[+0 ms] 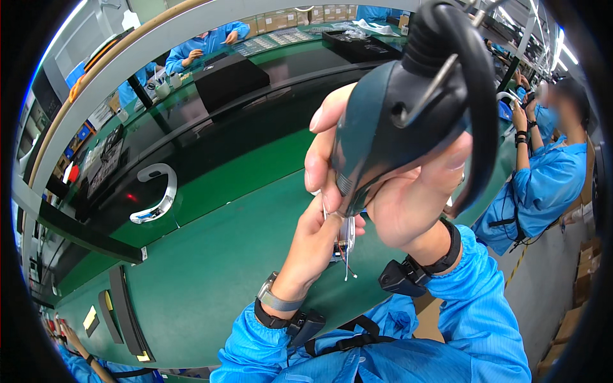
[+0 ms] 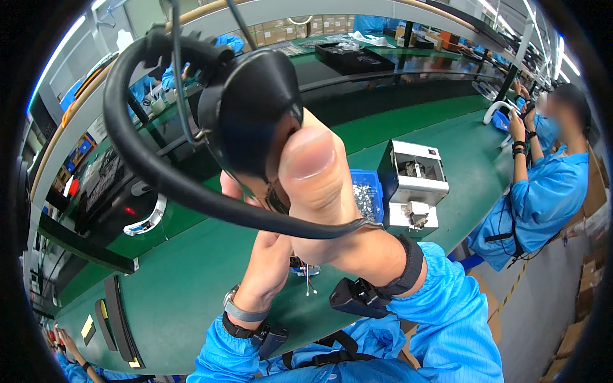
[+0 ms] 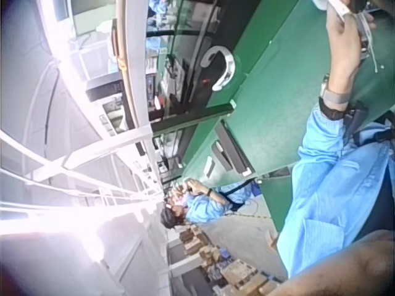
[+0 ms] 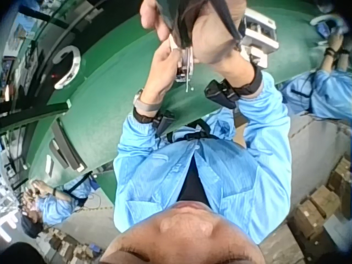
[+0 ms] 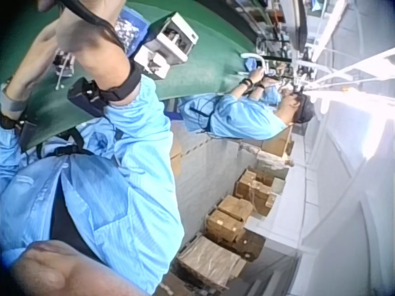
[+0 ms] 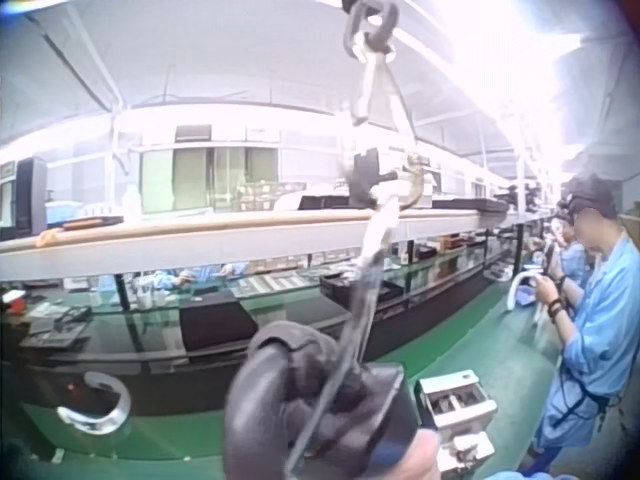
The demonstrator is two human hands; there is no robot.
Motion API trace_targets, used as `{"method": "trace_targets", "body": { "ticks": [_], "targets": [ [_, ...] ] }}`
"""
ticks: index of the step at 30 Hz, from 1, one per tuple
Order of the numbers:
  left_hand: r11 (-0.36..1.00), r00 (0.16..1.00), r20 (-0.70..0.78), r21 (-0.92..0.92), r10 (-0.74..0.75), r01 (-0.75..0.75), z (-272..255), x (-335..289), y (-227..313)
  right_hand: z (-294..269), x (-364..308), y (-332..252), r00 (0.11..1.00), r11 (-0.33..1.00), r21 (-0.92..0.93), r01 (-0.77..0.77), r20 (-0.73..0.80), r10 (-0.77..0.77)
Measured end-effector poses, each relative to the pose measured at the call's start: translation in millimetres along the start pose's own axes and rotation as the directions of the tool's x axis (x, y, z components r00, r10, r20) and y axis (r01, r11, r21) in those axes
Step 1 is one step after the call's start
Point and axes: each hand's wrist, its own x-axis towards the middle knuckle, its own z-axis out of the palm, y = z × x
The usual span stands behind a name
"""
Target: Assembling small components onto white plastic headset straps using hand tools on a manufacturing line.
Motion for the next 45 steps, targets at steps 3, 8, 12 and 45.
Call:
{"method": "trace_targets", "body": {
  "ticks": [3,8,12,45],
  "targets": [
    [1.0,1.0,-0.025,0.003,0.016,-0.016,4,0,2,-1,-2,-8,0.998,0.998,-0.04,-0.056,0.012,0.057],
    [1.0,1.0,-0.002,0.012,-0.007,0.007,5,3,0,-10,-1,-7,0.996,0.996,0.03,-0.078,0.04,0.077],
    [1.0,1.0,0.003,-0.024,-0.02,0.02,0,5,-4,-5,1,-2,0.999,0.998,0.043,-0.041,-0.01,0.041],
    [0.992,1.0,0.0,0.125,0.022,-0.022,31,9,-16,-184,-141,3,0.771,0.893,-0.449,0.02,-0.562,-0.3]
  ]
}}
